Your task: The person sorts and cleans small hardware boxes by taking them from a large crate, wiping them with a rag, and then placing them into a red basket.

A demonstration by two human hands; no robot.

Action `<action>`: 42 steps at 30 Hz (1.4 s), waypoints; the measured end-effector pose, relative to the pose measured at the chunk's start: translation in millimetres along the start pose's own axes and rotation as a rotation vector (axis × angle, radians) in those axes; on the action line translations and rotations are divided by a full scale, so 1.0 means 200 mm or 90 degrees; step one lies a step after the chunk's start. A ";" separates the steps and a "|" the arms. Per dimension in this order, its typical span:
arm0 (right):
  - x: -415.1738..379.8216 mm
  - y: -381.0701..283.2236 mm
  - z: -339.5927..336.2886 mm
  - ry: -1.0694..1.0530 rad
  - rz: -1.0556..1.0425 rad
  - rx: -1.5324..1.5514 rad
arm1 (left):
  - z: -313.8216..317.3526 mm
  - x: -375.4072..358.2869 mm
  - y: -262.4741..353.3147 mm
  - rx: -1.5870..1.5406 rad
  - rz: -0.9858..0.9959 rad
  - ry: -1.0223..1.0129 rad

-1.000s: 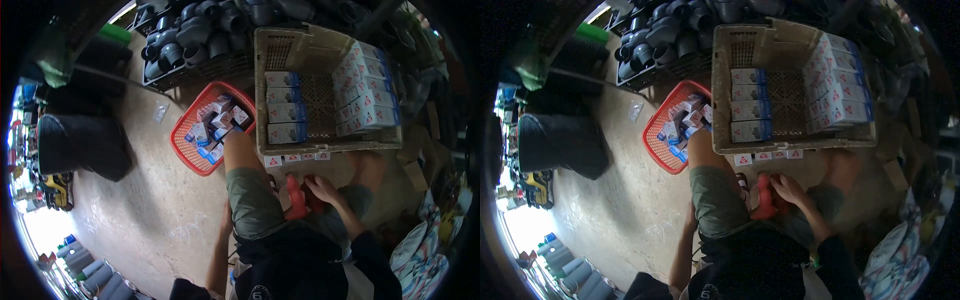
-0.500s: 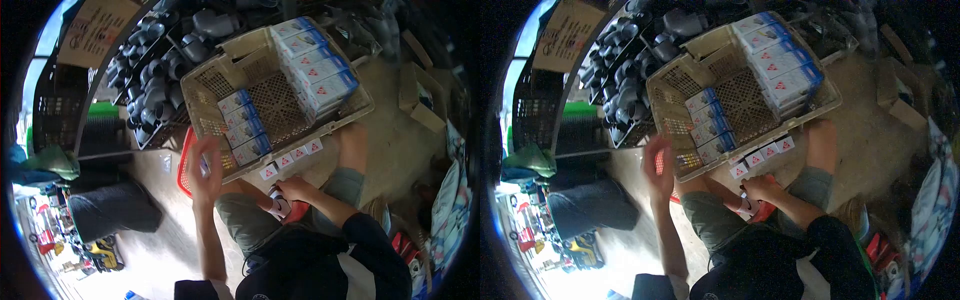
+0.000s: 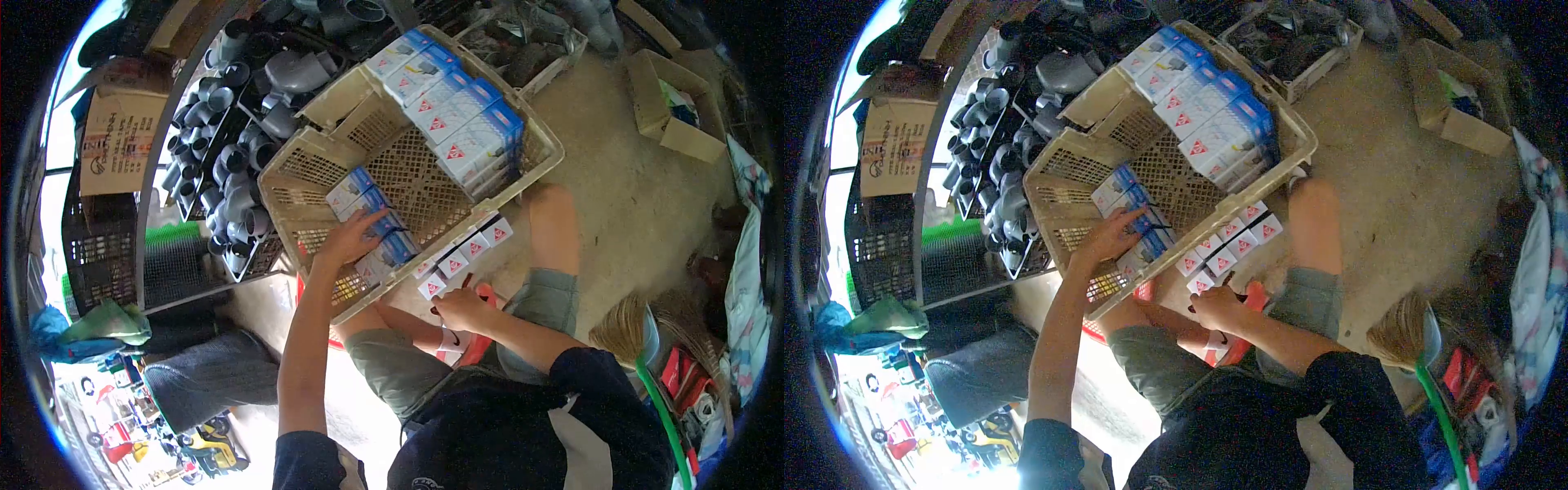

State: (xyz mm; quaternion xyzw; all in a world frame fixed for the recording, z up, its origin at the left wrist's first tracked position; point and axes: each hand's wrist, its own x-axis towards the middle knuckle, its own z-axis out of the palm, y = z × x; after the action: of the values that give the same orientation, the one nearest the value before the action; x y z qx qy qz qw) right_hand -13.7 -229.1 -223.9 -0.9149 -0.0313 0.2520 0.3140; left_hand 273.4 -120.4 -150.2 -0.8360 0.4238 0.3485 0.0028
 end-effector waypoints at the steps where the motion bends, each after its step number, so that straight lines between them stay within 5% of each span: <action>1: 0.00 0.00 -0.01 -0.002 0.001 0.007 | 0.02 0.01 -0.03 0.021 -0.010 0.032; 4: -0.01 0.01 0.00 0.006 0.005 0.013 | 0.09 0.03 -0.08 0.038 -0.021 0.156; 10: 0.01 0.02 -0.01 0.041 -0.021 0.005 | 0.06 0.07 -0.01 0.034 -0.110 0.098; 13: 0.02 0.04 -0.05 0.003 0.041 0.071 | 0.02 0.01 0.05 0.099 -0.122 0.203; 16: 0.10 0.08 0.02 -0.007 0.021 0.065 | -0.14 -0.27 0.16 -0.198 -0.056 0.451; 19: 0.12 0.10 0.11 0.278 -0.157 0.013 | -0.07 -0.70 0.26 -0.834 0.016 0.654; 22: 0.08 0.00 -0.08 0.143 -0.030 0.157 | 0.10 -1.23 0.49 -1.333 0.090 0.648; 23: 0.08 0.00 -0.12 0.006 0.033 0.260 | 0.21 -1.33 0.55 -1.458 0.212 0.587; 26: 0.02 0.03 -0.12 0.027 -0.008 0.566 | 0.57 -1.54 0.66 -1.675 0.460 0.441; 30: -0.24 -0.12 -0.22 0.059 0.127 1.264 | 0.89 -1.70 0.78 -1.799 0.288 0.473; 33: -0.47 -0.39 -0.38 -0.025 -0.056 1.447 | 0.92 -1.71 0.84 -1.640 0.016 0.497; 34: -0.52 -0.47 -0.42 -0.007 -0.072 1.395 | 0.93 -1.70 0.85 -1.570 -0.093 0.502; 36: -0.59 -0.63 -0.44 0.033 -0.100 1.298 | 0.83 -1.68 0.89 -1.537 -0.067 0.433; 38: -0.62 -0.82 -0.47 0.084 -0.101 0.968 | 0.67 -1.64 0.98 -1.419 -0.035 0.441; 39: -0.63 -0.91 -0.49 0.122 -0.222 0.699 | 0.74 -1.62 0.96 -1.387 -0.003 0.411; 40: -0.63 -0.99 -0.51 0.207 -0.321 0.440 | 0.78 -1.59 0.96 -1.390 -0.131 0.369; 42: -0.70 -1.11 -0.43 0.357 -0.301 0.267 | 0.70 -1.53 0.97 -1.445 -0.014 0.520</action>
State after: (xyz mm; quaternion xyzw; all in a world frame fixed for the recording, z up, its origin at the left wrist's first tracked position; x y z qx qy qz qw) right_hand -71.7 -129.7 25.8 -0.8317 -0.1018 -0.0848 0.5391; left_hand -67.4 13.7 -20.4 -0.4141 -0.1615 0.2324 -0.8651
